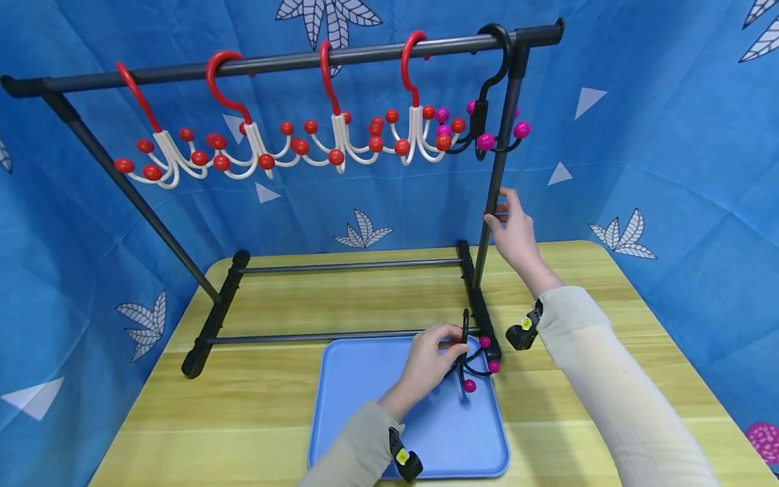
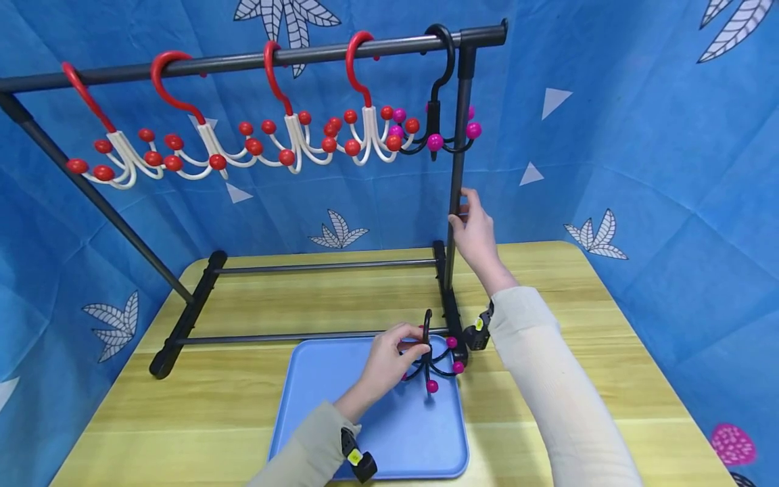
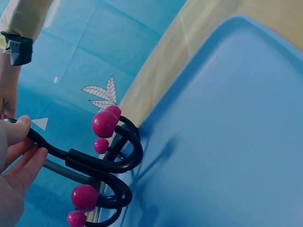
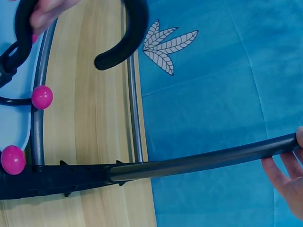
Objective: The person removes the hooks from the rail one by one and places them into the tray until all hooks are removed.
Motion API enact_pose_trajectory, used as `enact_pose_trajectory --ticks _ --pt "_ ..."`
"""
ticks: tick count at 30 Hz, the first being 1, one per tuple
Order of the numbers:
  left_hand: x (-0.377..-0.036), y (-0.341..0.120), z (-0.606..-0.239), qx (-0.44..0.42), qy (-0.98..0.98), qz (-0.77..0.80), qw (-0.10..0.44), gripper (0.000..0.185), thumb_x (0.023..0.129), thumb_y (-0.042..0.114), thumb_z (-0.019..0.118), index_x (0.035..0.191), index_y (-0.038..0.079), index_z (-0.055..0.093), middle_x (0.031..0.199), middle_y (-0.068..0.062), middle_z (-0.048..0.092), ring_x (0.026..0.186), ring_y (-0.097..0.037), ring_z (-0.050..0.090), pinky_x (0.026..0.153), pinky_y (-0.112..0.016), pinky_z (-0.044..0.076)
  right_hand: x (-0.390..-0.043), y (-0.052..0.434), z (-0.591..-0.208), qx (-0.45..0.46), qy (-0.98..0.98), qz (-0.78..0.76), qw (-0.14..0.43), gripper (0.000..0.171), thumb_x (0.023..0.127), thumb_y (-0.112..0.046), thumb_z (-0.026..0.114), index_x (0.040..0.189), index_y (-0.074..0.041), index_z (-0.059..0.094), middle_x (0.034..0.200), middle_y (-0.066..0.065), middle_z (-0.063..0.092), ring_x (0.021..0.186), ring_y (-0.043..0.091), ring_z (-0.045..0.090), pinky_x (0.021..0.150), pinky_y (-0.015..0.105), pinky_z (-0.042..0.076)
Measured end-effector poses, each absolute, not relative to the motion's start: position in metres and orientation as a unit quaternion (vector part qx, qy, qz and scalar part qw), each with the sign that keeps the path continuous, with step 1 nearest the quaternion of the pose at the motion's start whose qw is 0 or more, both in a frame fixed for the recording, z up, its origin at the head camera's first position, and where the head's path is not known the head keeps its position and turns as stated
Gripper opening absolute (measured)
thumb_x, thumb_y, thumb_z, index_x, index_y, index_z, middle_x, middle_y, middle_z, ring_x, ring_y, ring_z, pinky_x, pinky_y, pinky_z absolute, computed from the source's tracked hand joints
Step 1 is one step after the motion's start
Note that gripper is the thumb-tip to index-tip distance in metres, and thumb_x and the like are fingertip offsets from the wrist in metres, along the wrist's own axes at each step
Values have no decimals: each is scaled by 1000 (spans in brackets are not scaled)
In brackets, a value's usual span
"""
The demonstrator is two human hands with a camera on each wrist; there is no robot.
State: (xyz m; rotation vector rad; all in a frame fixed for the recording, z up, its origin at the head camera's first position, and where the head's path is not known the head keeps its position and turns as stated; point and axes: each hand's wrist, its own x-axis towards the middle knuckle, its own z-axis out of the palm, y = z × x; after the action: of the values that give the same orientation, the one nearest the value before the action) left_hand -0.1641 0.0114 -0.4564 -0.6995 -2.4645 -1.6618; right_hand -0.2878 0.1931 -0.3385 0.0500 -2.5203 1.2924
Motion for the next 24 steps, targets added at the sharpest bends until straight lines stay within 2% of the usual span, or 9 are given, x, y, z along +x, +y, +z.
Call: enact_pose_trajectory --ticks 5,11,18,24 --pt "-160 11 -462 -239 -812 -531 40 14 80 14 68 94 13 66 94 3 63 86 -6 63 74 -14 50 -288 193 -338 21 -879 449 159 45 95 -15 46 136 -15 29 117 16 52 107 33 53 81 49 46" --pt "-156 7 -468 -258 -815 -518 34 13 80 14 69 92 15 64 97 3 61 84 -9 63 74 -22 53 -288 193 -338 20 -879 448 163 46 95 -14 47 137 -14 28 117 16 52 107 32 53 82 49 46" --pt "-156 -8 -461 -256 -852 -457 -6 23 83 21 66 105 17 63 105 5 58 95 -17 61 81 -25 50 -288 194 -340 20 -878 450 161 45 95 -14 46 136 -14 29 116 16 52 107 32 53 82 49 46" --pt "-168 -40 -440 -221 -878 -423 20 22 85 26 64 106 20 63 105 6 60 97 -17 58 83 -34 50 -288 194 -341 18 -880 446 164 45 95 -15 46 137 -15 28 116 16 52 107 32 54 82 49 46"
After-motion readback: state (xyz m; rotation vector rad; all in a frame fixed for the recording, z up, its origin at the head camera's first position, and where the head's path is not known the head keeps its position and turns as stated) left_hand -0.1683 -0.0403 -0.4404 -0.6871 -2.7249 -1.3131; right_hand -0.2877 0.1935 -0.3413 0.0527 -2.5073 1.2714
